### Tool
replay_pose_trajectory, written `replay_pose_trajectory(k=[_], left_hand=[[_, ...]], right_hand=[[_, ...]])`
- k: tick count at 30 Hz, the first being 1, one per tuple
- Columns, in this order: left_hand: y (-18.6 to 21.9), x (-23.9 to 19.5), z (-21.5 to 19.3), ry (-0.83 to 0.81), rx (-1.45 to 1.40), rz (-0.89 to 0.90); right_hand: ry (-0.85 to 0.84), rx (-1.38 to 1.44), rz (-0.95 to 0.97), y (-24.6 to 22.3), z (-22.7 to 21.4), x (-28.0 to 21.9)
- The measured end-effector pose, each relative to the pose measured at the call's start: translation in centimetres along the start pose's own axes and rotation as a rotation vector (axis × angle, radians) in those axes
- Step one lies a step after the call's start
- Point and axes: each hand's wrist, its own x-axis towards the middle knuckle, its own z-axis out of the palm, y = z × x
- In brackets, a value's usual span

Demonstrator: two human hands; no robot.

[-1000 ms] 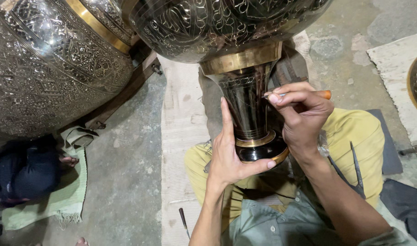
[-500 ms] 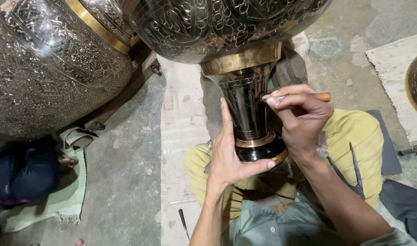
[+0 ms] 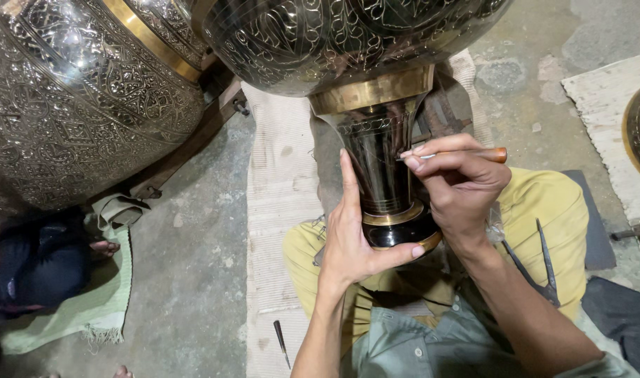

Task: The person sits on the floor and uses a small chisel to engrave decorative patterns into the neck of a large metal vessel. The hands hold the vessel steady while the tool is tapped to create fine lines.

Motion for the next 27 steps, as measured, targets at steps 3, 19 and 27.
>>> replay_pose_trajectory(k=[3,19,27], left_hand=[[0.00,0.06,0.04,0.002,-0.024,0.007],[-0.18,-0.11,-0.11,0.007,0.042,0.037],[-0.55,-0.28,0.02,0.012,0.028,0.058]], right_hand=[[0.022,0.001,0.016,-0.02,0.05,0.06],[-0.029,-0.084,-0.051,-0.69,0.06,0.02],[-0.076,-0.099,-0.093,-0.62,-0.17,0.05]])
